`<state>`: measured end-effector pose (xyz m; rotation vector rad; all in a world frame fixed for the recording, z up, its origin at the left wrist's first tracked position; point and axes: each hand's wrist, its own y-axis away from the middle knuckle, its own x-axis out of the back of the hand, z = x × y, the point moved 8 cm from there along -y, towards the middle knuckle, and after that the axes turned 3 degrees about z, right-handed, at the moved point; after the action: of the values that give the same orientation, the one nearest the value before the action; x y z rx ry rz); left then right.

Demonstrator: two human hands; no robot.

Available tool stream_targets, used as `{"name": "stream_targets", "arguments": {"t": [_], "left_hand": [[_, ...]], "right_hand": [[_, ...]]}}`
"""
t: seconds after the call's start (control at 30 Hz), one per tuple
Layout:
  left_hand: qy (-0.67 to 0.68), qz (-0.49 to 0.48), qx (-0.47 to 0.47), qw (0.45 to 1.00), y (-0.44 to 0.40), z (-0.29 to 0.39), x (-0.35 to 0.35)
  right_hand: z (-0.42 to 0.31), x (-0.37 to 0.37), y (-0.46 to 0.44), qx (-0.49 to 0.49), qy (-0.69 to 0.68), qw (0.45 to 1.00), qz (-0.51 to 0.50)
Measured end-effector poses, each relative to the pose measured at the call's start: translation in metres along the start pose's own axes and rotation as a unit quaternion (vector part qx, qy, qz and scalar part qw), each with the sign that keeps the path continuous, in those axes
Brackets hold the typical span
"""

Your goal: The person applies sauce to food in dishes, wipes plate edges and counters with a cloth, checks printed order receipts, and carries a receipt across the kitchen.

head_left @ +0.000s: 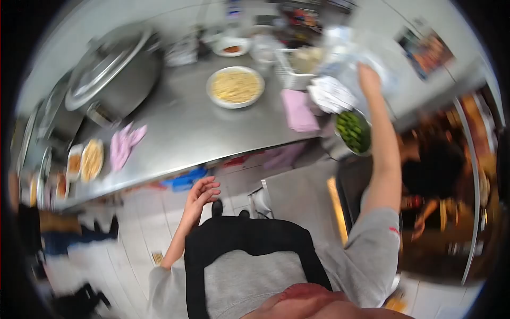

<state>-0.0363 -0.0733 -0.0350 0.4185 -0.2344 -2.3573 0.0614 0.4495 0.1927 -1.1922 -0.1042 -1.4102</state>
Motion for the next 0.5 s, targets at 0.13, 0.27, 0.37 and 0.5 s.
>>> {"name": "stream_targets", "arguments": {"t": [0.13,0.27,0.37,0.5], "left_hand": [[0.011,0.158,0.002,0.987,0.020,-0.047,0.043],[0.014,0.294,0.003,0.956,0.057,-0.083,0.088],[0.089,0.346,0.003,0.934,0.072,-0.105,0.138],[0.128,0.458,-0.048,0.878,0.111,-0.085,0.237]], "right_hand": [[-0.010,-0.058,0.027,0.040,-0.152,0.987,-0.017],[-0.008,-0.160,0.083,-0.009,-0.075,0.987,-0.143],[-0.018,-0.098,0.070,-0.036,-0.106,0.986,-0.127],[-0.078,0.029,0.062,0.004,-0.274,0.950,0.152]]}}
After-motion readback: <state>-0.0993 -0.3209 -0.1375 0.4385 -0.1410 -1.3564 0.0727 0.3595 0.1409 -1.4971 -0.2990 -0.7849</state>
